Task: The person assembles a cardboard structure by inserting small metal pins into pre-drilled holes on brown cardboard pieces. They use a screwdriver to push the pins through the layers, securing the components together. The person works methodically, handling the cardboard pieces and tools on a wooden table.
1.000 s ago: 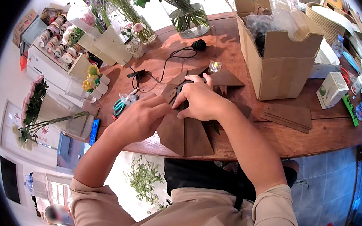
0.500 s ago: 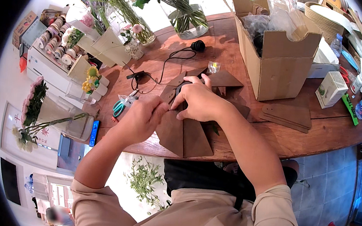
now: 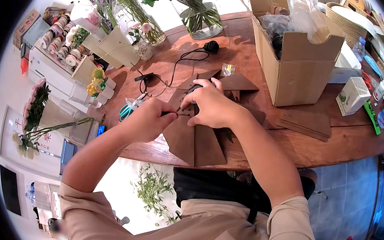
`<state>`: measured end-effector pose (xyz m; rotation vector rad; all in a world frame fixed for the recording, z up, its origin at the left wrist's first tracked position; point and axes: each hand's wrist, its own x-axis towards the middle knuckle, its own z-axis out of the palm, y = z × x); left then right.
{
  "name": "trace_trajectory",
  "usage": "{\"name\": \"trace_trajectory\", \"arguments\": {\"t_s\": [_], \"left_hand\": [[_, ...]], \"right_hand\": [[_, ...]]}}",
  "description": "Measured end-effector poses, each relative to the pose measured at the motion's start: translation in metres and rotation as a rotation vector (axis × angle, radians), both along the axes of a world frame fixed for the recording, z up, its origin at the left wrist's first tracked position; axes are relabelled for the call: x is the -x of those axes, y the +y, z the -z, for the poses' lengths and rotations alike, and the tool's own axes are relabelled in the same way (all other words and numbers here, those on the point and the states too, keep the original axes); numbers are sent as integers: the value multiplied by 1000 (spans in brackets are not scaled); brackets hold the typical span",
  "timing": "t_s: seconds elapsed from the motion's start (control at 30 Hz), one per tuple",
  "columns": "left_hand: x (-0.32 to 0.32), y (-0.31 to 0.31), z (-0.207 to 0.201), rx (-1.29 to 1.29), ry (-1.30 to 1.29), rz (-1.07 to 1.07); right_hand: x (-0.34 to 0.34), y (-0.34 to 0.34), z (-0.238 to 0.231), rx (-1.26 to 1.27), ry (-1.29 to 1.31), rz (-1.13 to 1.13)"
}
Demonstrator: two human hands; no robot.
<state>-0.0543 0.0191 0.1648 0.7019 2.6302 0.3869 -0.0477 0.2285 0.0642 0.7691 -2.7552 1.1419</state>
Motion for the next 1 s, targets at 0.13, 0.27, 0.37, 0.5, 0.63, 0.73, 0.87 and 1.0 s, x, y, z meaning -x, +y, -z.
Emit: {"name": "trace_trajectory", "arguments": {"t_s": [0.13, 0.27, 0.37, 0.5, 0.63, 0.73, 0.87, 1.0], "left_hand": [[12, -17, 7, 51, 525, 792], [10, -10, 1, -14, 505, 755], [10, 5, -5, 80, -152, -22], [11, 7, 0, 122, -52, 56], [10, -7, 9, 182, 363, 520], [8, -7, 7, 490, 548, 774], [5, -10, 11, 564, 866, 1058], [14, -6, 14, 267, 279, 432]], "right_hand": [[1, -3, 3, 31, 42, -7], [0, 0, -1, 13, 20, -22], [-1, -1, 0, 2, 36, -3], [1, 0, 4, -15, 42, -9], [-1, -4, 4, -4, 47, -13], [-1, -3, 1, 5, 23, -10], [1, -2, 5, 3, 40, -16], [2, -2, 5, 26, 64, -25]]}}
